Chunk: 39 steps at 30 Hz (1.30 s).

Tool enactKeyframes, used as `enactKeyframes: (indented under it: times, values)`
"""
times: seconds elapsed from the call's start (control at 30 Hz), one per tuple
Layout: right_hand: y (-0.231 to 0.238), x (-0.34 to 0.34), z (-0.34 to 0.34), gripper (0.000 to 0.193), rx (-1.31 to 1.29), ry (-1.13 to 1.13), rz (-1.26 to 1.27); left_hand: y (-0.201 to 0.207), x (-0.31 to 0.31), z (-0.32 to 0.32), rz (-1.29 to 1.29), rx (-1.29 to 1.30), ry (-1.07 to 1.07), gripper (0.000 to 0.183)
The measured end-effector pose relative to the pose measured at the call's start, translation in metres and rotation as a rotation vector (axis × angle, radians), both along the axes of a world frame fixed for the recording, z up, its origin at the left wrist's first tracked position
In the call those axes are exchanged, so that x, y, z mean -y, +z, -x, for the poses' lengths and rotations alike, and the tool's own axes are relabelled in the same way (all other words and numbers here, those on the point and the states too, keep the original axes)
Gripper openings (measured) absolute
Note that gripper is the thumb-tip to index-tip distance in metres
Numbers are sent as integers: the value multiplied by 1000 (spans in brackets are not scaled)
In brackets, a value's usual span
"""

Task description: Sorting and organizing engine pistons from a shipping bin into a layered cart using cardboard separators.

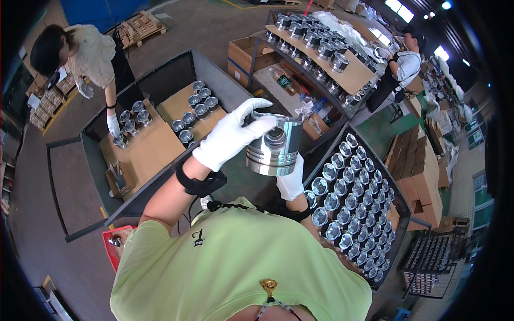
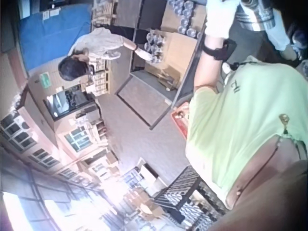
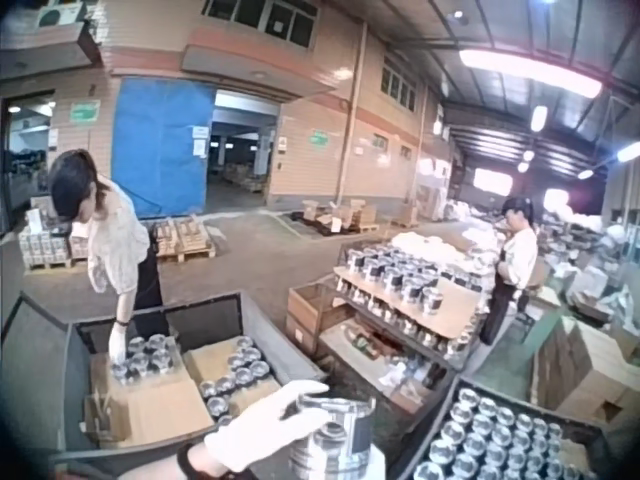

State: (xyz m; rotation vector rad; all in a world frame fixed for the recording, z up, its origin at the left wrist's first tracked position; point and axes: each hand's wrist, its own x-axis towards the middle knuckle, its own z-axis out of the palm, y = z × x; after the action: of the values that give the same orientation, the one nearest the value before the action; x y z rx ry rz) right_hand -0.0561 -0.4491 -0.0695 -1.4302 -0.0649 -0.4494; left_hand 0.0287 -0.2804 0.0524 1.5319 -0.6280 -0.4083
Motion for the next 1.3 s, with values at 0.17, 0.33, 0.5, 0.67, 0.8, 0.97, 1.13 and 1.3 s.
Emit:
enactKeyframes:
  times: [0.17, 0.33, 0.5, 0.67, 0.8, 0.97, 1.13, 1.3]
  values:
    - [-68, 28, -8, 38, -172, 468, -413, 8, -21, 24, 35, -32, -44, 68]
    - [-21, 8, -4, 38, -128, 654, -722, -8, -42, 36, 223, -98, -85, 68]
    - [-11, 0, -25, 34, -4, 549, -681, -14, -54, 50, 193, 148, 15, 115]
    - [31, -47, -50, 33, 264, 126, 431, -34, -95, 48, 560, -165, -81, 126]
    - [47, -93, -77, 35, 353, 200, 529, -49, -141, 24, 518, 156, -204, 116]
    - [39, -152, -111, 36, 402, 252, 491, -57, -194, 11, 559, 86, -51, 119]
    - [29, -199, -130, 38, 239, 310, 436, -55, -248, -7, 362, 168, 117, 120]
    - [25, -233, -149, 41, 284, 358, 458, -56, -283, -21, 147, 508, 397, 108]
